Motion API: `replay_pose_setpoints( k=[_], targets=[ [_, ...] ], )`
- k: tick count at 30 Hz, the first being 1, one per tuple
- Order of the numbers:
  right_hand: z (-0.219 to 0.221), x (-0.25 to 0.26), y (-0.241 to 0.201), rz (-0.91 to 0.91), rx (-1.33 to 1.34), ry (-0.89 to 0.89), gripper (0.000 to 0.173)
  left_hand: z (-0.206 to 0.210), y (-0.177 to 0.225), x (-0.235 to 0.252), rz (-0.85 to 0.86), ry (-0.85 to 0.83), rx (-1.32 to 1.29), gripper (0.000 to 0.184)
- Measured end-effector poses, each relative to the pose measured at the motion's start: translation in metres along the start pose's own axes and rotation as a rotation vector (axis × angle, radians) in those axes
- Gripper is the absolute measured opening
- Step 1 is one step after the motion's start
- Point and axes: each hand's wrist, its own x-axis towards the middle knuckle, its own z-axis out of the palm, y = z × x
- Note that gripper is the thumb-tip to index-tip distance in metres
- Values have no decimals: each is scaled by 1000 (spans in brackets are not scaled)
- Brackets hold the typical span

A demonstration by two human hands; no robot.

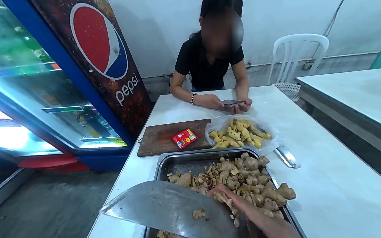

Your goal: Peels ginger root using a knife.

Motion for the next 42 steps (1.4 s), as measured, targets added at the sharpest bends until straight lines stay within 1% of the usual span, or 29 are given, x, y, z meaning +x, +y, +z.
replay_pose_setpoints(
  k=[3, 6, 9, 12, 14, 15, 17, 19, 21, 25, 27, 30, 33, 35, 37, 39, 42],
  targets=[
    [-3, 1, -3, -17, 39, -31, 78, 11, 4, 2, 7, 33, 45, 24],
    [-2, 2, -2, -33, 70, -32, 80, 9, 5, 5, 32, -7, 67, 28],
    [1, 4, 7, -70, 106, -32, 78, -1, 3, 5, 52, -55, 111, 36],
    [-2, 7, 9, -85, 69, -27, 72, -1, 3, 4, 40, -13, 105, 32],
    [-4, 6, 6, -50, 77, -39, 73, -1, 2, 1, 41, 9, 94, 31],
    [-6, 4, 2, -16, 107, -53, 76, 0, 3, 0, 38, 23, 89, 30],
    [-10, 3, -5, 2, 250, -106, 74, 5, 4, 1, 35, 91, 82, 24],
    [-12, 2, -10, 15, 420, -126, 65, 6, 6, 7, 22, 143, 93, 24],
    [-12, 0, -14, 59, 481, -81, 57, 1, 5, 12, 37, 141, 82, 29],
    [-12, -1, -16, 157, 430, -78, 65, 2, 0, 13, 136, 105, 139, 40],
    [-8, 0, -15, 150, 349, -40, 68, 4, 0, 12, 156, 98, 141, 41],
    [-6, 1, -9, 93, 236, -55, 72, 4, 1, 11, 159, 84, 141, 38],
    [-4, 2, -12, 120, 189, -66, 82, -7, 0, 14, 218, -25, 219, 39],
    [-2, 2, -16, 141, 178, -59, 86, -9, -2, 18, 273, -63, 314, 44],
    [-1, 3, -15, 124, 183, -63, 86, -8, -2, 20, 319, -62, 413, 50],
    [-1, 5, -16, 131, 181, -53, 86, -8, -1, 19, 330, -76, 465, 53],
    [-6, 5, -19, 155, 178, -101, 89, -9, 0, 18, 333, -75, 488, 47]
  ],
)
